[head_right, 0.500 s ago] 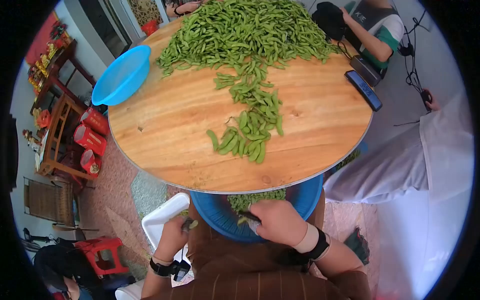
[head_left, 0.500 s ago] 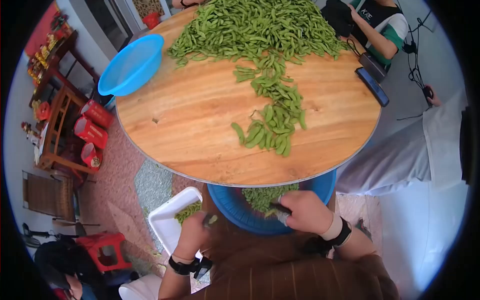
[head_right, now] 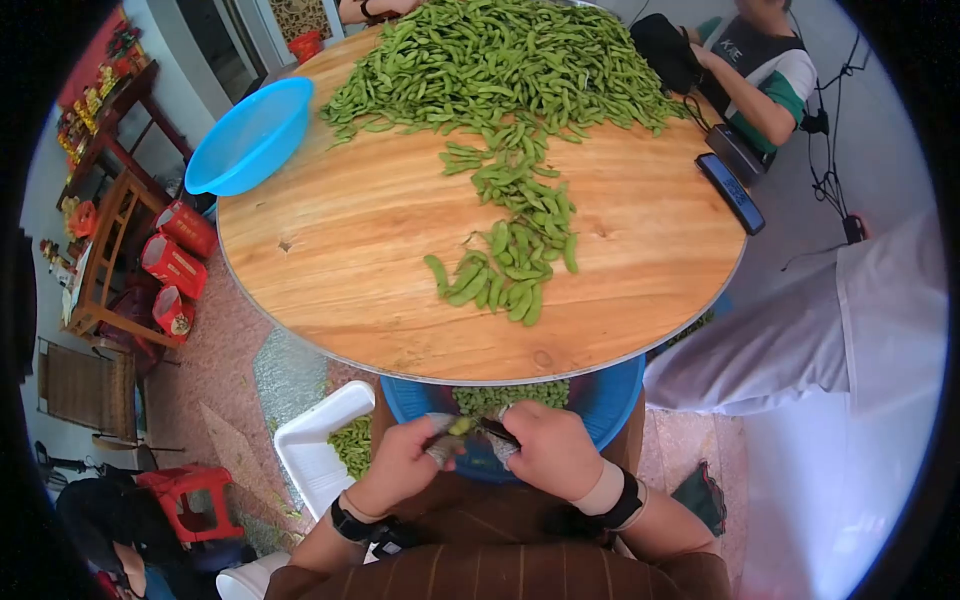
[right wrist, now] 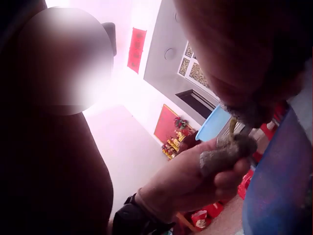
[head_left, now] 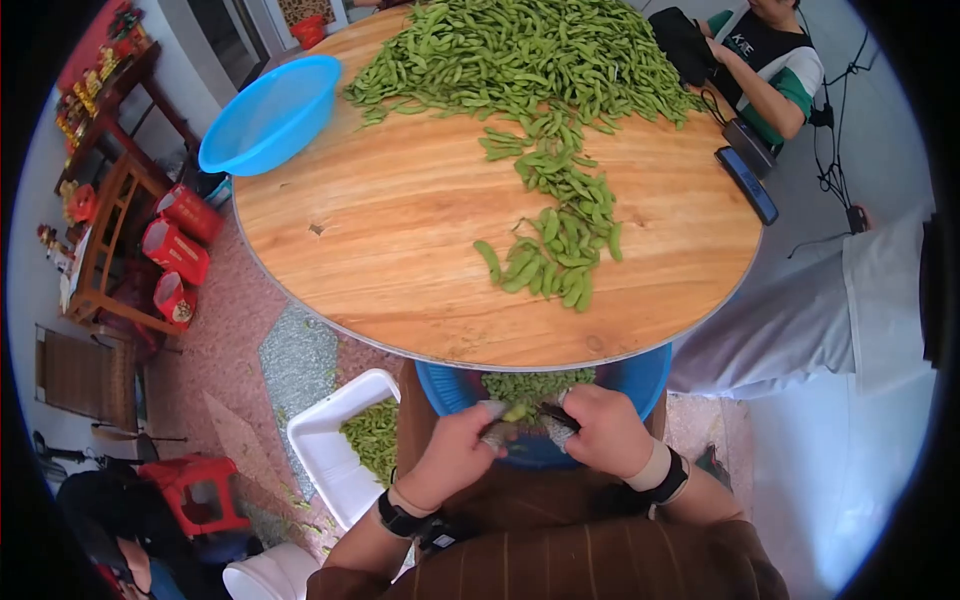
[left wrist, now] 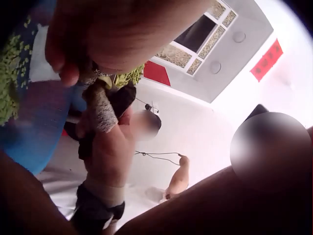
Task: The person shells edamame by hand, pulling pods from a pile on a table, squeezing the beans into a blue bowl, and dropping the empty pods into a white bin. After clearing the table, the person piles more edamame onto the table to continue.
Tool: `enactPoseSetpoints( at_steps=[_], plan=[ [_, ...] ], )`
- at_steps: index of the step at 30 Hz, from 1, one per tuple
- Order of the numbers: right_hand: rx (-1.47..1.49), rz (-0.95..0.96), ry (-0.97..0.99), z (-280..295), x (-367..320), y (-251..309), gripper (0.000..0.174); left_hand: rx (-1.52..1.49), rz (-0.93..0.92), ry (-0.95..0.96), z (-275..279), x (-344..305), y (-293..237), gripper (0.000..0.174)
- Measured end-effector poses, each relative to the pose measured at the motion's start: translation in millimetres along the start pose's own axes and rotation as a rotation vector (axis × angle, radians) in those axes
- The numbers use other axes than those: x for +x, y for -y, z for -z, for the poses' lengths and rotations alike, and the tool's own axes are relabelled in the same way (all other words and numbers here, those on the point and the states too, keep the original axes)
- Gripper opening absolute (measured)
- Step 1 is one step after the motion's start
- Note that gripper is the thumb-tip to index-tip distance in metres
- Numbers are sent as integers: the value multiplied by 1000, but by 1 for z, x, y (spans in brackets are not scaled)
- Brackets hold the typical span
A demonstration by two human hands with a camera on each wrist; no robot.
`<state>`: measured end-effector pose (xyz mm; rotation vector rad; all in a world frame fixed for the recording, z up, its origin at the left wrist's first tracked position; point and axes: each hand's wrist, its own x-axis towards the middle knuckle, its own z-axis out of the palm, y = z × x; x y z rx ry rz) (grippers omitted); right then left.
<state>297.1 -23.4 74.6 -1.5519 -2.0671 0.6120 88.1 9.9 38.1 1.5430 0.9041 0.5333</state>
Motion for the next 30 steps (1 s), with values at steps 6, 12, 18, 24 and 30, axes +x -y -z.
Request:
enactPoseSetpoints(
  at_steps=[6,12,18,24,30],
  plan=[
    [90,49,155,13,3,-7,16,-170,378,-252,50,-48,41,19],
    [-79,84,265,22,9,-14,17,1148,526,-502,77,-95,87,38],
    [-162,-23,204,20,1,-16,15,781,130,-509,65,-61,68,32],
    [14,-30,-13,36,6,-6,13,954,42,246,-1,46,22,10],
    [143,-135,-143,47,-17,-22,11,1223,9,388,-47,118,97,20]
  ],
)
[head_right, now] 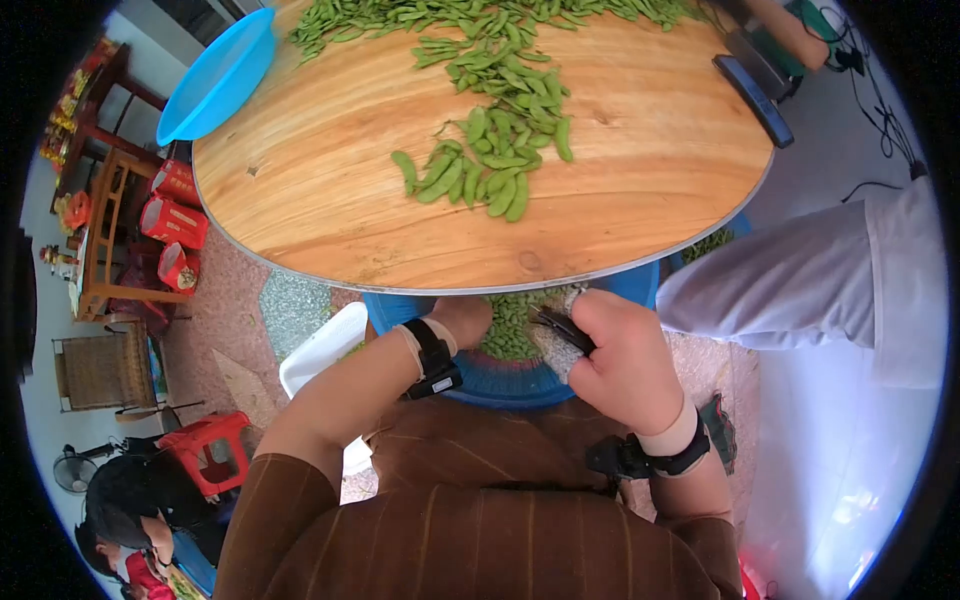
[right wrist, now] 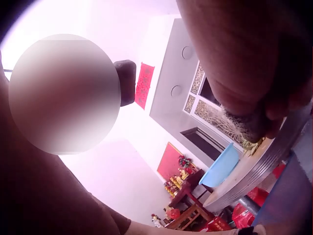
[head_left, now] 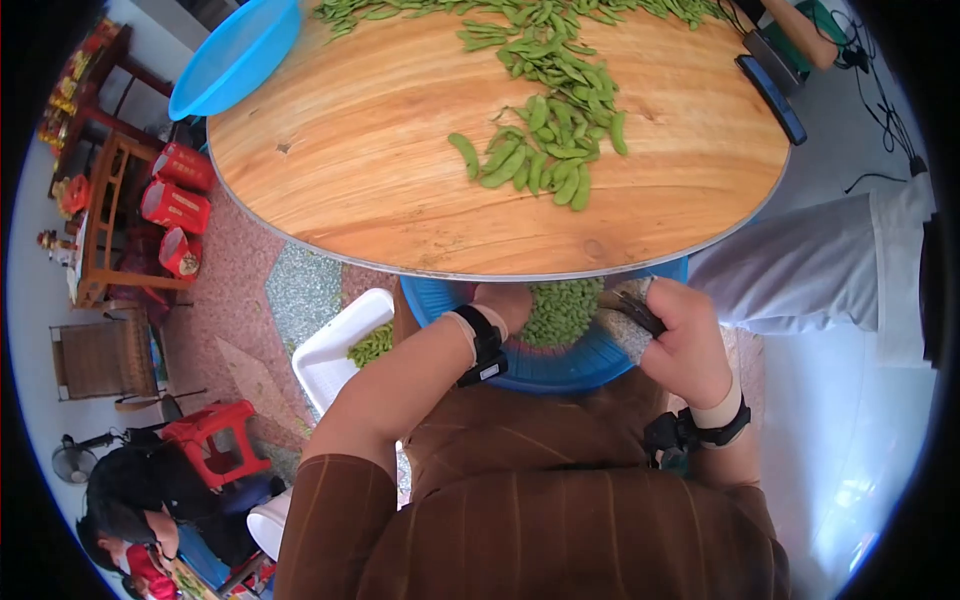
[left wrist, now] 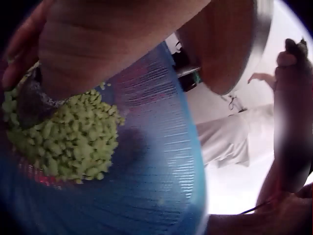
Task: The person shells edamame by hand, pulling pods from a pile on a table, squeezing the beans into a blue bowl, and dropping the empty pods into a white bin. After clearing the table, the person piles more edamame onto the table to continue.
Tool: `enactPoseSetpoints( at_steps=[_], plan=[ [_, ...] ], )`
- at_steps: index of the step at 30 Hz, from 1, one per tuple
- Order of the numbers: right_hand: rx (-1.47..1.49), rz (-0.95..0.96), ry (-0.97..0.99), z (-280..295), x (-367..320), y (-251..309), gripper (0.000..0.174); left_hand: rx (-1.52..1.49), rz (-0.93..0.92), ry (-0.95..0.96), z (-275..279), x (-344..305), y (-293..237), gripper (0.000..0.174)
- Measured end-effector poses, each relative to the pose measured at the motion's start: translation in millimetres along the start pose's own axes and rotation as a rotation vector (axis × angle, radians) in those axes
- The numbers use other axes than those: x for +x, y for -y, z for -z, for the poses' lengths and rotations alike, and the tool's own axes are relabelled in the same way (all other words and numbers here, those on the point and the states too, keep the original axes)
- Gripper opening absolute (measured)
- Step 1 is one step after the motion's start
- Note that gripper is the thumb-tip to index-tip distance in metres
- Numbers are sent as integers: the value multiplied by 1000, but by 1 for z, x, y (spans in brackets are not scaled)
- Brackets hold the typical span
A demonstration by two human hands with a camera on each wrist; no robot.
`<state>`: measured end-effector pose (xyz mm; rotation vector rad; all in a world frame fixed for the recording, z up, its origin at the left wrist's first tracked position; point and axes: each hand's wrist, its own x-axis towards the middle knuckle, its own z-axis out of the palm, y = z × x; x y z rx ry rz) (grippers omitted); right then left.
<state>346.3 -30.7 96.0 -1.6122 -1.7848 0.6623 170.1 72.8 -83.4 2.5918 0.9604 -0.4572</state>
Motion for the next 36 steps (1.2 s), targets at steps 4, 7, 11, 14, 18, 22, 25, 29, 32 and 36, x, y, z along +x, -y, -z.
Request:
enactPoseSetpoints(
  at_steps=[4,7,11,14,18,22,25,29,32,36],
  plan=[
    [88,-125,-69,13,-15,-15,11,14,-47,391,-8,7,3,25],
    [169,-147,-103,16,-17,-22,11,-17,-79,449,-24,10,10,27],
    [92,-111,-70,22,-15,-33,12,-37,-73,278,-13,5,6,35],
    [62,-30,-131,26,1,-20,14,-197,-92,99,25,-9,-7,34],
    [-62,69,-254,16,45,-4,19,-553,-143,-217,39,-44,3,25],
    [-269,121,-302,-12,73,1,23,-642,51,-369,75,-121,19,20],
    [-360,59,-291,-22,80,-4,21,-458,283,-383,52,-179,55,23],
    [-380,69,-287,-14,73,-11,17,-90,683,-261,27,-236,65,39],
    [-374,5,-354,3,65,-12,16,-150,627,-431,26,-238,63,38],
    [15,-123,-371,24,57,-18,14,-484,298,-483,77,-196,33,34]
  ],
)
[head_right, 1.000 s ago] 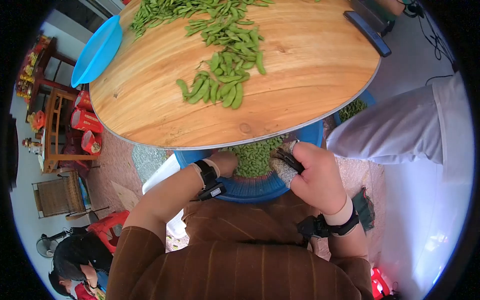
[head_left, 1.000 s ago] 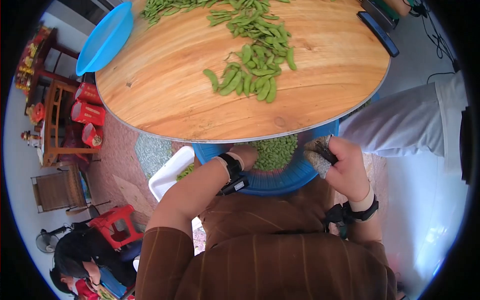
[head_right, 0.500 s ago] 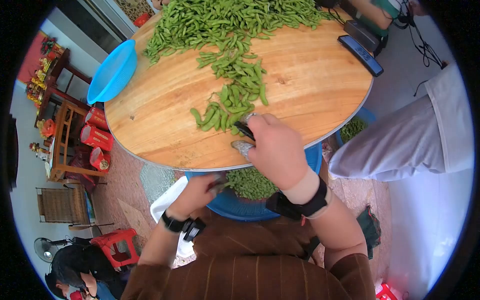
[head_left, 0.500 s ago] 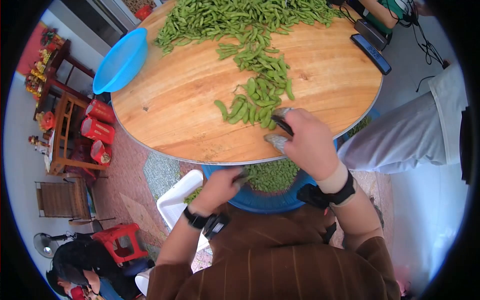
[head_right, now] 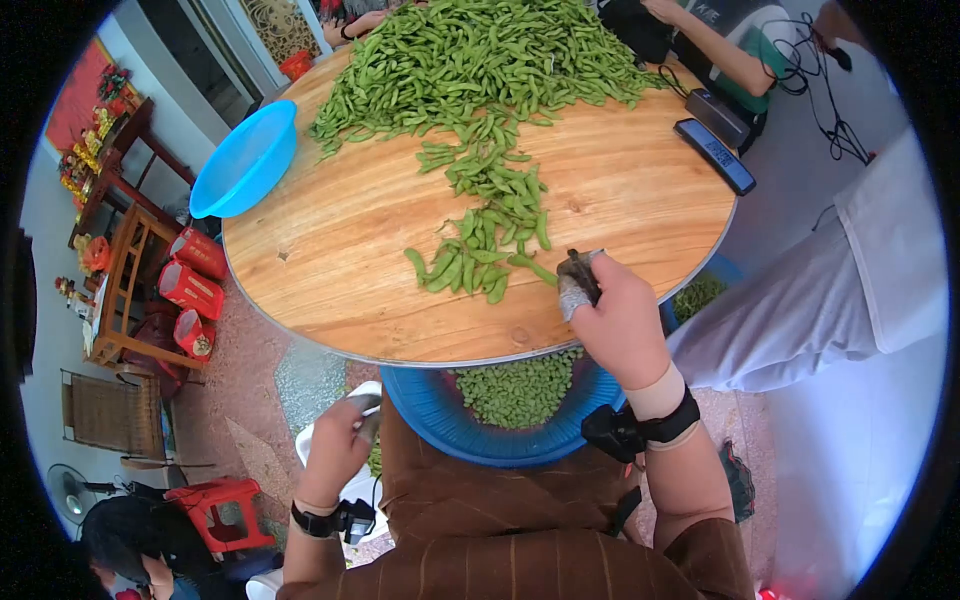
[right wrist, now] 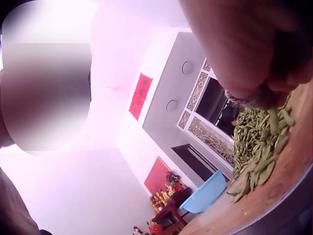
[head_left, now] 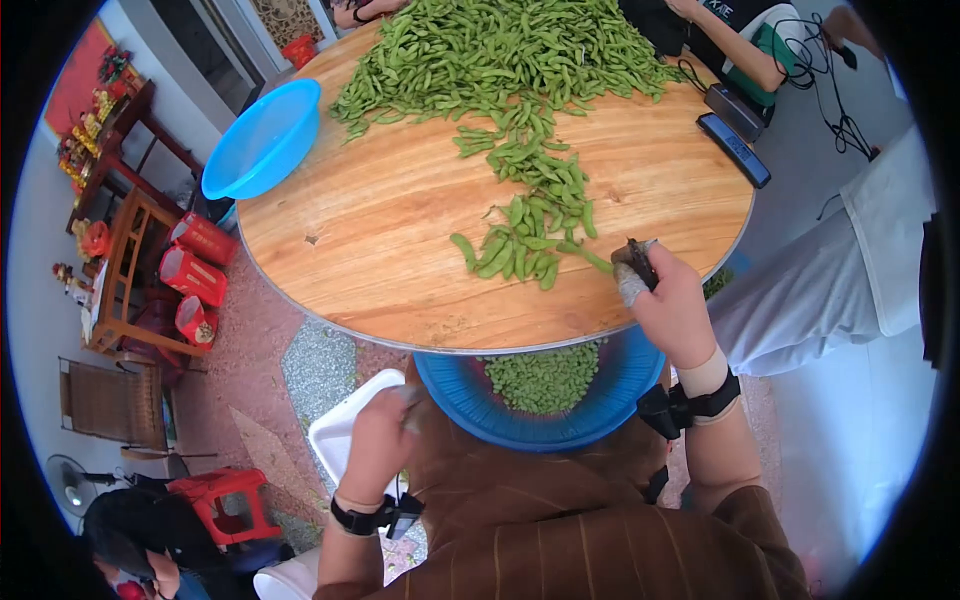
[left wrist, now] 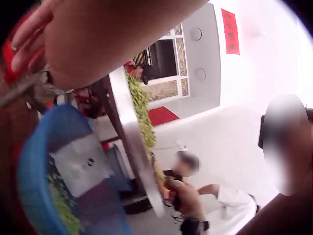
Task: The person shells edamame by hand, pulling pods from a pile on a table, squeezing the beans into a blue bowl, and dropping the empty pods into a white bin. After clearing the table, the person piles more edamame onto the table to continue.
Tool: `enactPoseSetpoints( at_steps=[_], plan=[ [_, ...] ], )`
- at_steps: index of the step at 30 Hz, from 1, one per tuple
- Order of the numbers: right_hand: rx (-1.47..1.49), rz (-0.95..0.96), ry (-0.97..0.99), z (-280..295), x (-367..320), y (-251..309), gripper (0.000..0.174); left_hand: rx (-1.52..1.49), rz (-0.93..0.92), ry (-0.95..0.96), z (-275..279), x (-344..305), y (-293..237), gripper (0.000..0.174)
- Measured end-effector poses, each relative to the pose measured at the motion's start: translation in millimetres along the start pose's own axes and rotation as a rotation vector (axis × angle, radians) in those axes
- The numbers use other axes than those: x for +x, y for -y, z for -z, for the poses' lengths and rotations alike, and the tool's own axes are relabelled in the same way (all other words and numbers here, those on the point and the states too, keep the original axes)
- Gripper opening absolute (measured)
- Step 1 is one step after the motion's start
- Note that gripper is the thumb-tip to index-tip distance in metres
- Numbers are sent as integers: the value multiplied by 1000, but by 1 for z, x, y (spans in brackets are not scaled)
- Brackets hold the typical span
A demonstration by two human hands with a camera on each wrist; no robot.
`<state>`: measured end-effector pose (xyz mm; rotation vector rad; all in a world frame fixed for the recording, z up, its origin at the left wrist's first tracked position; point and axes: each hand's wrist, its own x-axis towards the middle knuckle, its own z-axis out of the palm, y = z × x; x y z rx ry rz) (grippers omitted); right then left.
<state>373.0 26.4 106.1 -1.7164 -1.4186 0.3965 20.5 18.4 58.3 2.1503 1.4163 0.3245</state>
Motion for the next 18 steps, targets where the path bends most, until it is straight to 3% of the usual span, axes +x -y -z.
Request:
enactPoseSetpoints(
  at_steps=[2,4,5,7,8,11,13,14,16,18],
  plan=[
    [73,-17,29,10,-4,2,13,-208,-228,-156,3,23,-57,20],
    [319,-141,302,22,-12,16,17,-267,-471,-248,0,45,-92,24],
    [316,-144,302,24,-18,17,17,-270,-471,-246,-4,53,-109,24],
    [606,-93,557,26,-29,18,23,-304,-464,-118,-10,64,-133,27],
    [605,-96,554,29,-32,23,23,-305,-466,-114,-14,67,-133,27],
    [638,-370,485,35,-41,26,32,-291,-610,76,-26,75,-131,24],
    [592,-339,451,33,-51,28,29,-799,-179,332,-25,70,-130,16],
    [540,-305,428,31,-56,28,26,-792,-176,338,-26,69,-129,16],
    [528,-279,495,28,-63,25,22,-1091,-7,481,-29,70,-125,24],
    [510,-249,564,25,-67,26,20,-1093,-38,451,-37,68,-119,25]
  ],
)
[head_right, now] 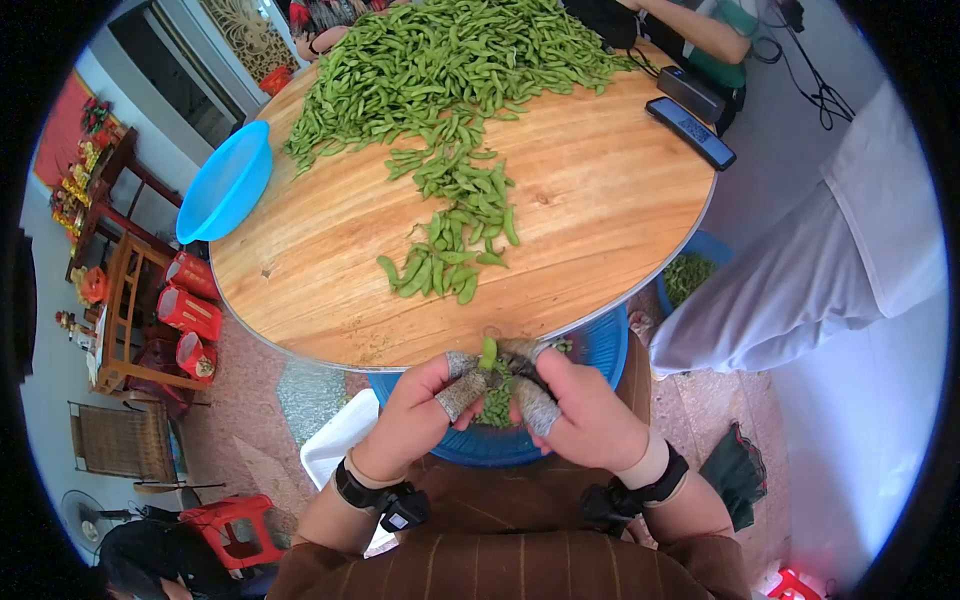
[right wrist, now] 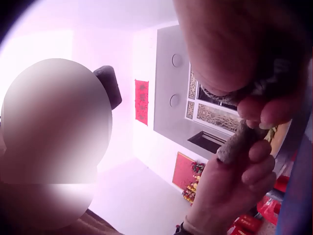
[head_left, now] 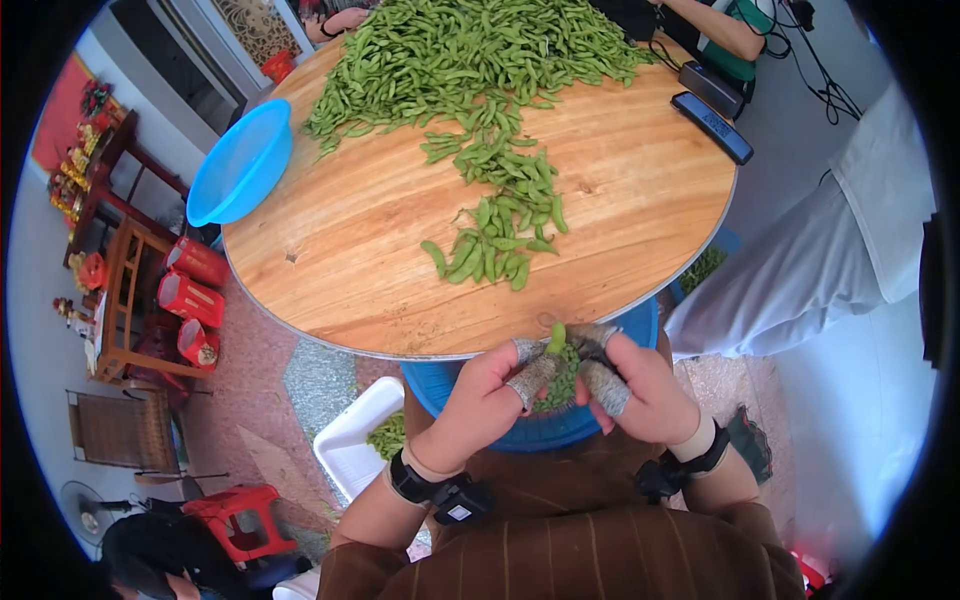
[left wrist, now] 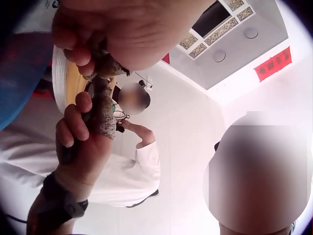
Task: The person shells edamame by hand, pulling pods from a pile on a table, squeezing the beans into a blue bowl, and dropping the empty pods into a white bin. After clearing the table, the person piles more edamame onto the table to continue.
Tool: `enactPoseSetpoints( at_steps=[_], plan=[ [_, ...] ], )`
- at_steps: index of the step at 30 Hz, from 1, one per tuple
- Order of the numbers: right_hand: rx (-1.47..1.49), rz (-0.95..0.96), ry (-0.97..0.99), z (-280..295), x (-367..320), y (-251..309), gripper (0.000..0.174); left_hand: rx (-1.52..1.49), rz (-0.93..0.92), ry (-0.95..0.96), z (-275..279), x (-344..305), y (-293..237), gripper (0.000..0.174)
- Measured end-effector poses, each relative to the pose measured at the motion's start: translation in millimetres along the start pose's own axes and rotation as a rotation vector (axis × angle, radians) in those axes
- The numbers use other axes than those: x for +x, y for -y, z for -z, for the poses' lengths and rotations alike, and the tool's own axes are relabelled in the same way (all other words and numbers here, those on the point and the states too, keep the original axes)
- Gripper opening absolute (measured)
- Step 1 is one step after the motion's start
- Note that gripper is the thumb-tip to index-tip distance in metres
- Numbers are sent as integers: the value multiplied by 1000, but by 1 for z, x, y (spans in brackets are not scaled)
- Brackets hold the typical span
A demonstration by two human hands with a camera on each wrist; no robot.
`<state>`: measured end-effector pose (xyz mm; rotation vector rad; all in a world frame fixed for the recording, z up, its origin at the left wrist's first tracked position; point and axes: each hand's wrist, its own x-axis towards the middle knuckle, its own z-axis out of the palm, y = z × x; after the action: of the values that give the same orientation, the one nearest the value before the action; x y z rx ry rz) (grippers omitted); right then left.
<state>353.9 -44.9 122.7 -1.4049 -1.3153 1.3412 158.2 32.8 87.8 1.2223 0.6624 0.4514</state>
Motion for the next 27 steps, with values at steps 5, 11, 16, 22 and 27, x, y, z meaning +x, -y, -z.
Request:
enactPoseSetpoints(
  at_steps=[5,11,16,22,27],
  plan=[
    [-14,22,82,-5,3,-6,21,16,-23,-21,-8,-3,-8,24],
    [60,-39,99,-8,2,-9,26,387,-319,-158,-12,-3,6,31],
    [121,-67,113,-7,2,-10,28,114,-102,-118,-14,-4,0,27],
    [145,-26,82,-9,9,-27,23,1153,-668,-344,-11,-2,19,17],
    [988,-347,383,-4,2,-27,26,-99,67,42,8,-11,15,21]
  ],
)
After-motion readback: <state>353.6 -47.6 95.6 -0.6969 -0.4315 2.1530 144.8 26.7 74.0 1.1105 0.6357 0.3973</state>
